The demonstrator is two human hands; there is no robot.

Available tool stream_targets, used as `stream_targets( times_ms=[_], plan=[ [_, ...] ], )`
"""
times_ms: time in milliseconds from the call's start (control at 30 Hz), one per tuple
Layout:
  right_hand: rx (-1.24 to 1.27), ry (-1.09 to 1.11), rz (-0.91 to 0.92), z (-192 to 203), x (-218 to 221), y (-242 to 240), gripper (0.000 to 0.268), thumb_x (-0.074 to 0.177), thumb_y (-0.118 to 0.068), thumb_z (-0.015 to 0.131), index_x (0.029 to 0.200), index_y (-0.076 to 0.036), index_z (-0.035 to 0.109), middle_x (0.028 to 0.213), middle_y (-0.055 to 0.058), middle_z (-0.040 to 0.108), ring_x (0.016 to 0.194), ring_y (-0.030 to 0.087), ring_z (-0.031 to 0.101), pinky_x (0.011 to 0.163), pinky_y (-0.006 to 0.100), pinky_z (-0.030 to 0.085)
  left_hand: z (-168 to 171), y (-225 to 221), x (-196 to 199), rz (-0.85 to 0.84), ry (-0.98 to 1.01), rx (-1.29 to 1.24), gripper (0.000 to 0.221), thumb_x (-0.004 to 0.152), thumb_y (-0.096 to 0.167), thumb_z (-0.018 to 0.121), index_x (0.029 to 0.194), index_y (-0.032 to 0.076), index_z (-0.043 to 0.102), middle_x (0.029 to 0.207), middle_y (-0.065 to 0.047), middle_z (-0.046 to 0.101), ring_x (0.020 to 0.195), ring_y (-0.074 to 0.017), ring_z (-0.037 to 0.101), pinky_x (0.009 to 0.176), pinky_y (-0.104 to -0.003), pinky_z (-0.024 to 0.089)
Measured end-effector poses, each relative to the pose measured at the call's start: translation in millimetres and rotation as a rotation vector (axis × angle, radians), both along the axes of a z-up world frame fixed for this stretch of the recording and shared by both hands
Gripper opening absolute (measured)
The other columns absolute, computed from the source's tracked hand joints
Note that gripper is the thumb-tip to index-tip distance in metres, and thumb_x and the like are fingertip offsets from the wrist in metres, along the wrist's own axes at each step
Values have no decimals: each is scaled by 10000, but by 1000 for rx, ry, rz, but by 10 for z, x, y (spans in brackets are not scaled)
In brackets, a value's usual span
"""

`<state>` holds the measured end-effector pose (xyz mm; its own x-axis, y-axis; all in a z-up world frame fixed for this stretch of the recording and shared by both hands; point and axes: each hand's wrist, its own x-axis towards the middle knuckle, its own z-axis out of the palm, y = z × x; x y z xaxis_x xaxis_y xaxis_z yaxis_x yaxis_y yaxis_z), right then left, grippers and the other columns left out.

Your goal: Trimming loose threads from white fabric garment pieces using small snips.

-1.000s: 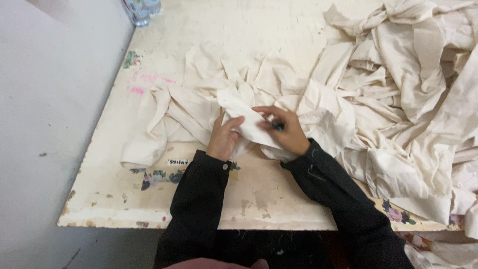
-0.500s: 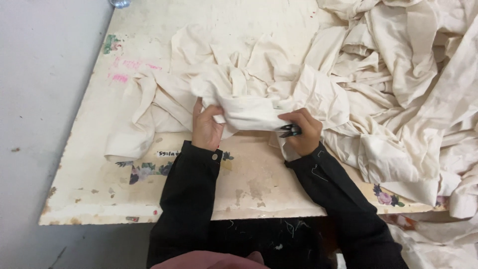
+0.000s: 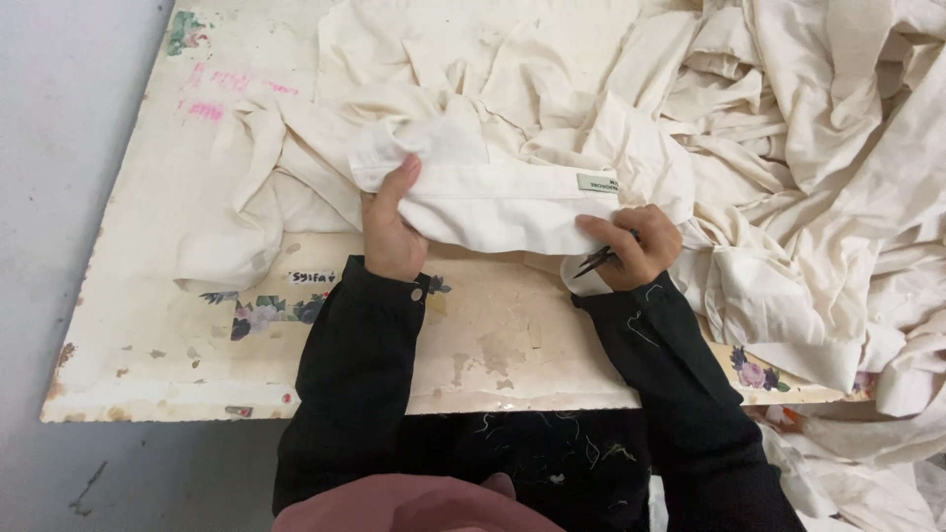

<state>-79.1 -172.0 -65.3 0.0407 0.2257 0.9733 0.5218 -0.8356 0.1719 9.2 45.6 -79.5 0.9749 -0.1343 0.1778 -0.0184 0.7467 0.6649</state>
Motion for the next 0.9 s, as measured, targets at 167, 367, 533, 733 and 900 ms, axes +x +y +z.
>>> stream_targets(
  times_ms=[167, 367, 533, 733, 900],
  plan=[
    [17, -18, -1, -83, -35, -3, 141, 808, -210, 642, 713, -120, 696, 611, 30, 399, 414, 153, 265, 405, 264, 334, -144, 85, 72, -109, 30, -102, 518, 813, 211, 541, 1263, 62, 331, 1187, -134, 460, 1123, -304, 445, 990, -481, 327],
    [136, 33, -38, -15, -41, 58, 107, 774, -169, 676, 683, -124, 709, 594, 26, 427, 394, 152, 303, 395, 289, 351, 390, 17, -520, -482, 93, -69, 466, 829, 167, 426, 1257, -6, 369, 1175, -176, 493, 1138, -310, 434, 979, -402, 339],
    [182, 84, -29, -3, -47, 97, 79, 751, -178, 692, 698, -121, 705, 600, 44, 451, 388, 180, 345, 408, 319, 366, -295, -537, -152, -874, -1268, -675, 995, 678, 603, 541, 1390, 112, 50, 1451, -56, 75, 1321, -179, 67, 1094, -322, 17],
    [-58, 321, 148, 17, -67, 170, 435, 878, -385, 390, 801, -77, 687, 590, 39, 450, 405, 162, 385, 432, 259, 413, 235, -261, -357, -282, 266, 978, 485, 686, 514, 642, 624, 33, 615, 524, -59, 519, 511, -178, 556, 476, -275, 454],
    [57, 491, 217, 95, -58, 298, 247, 741, -329, 662, 753, -82, 664, 622, 60, 521, 425, 185, 476, 444, 257, 421, 255, -201, -445, -166, 135, 970, 537, 760, 435, 611, 1050, -13, 551, 930, -157, 592, 898, -237, 587, 798, -394, 471]
  ],
)
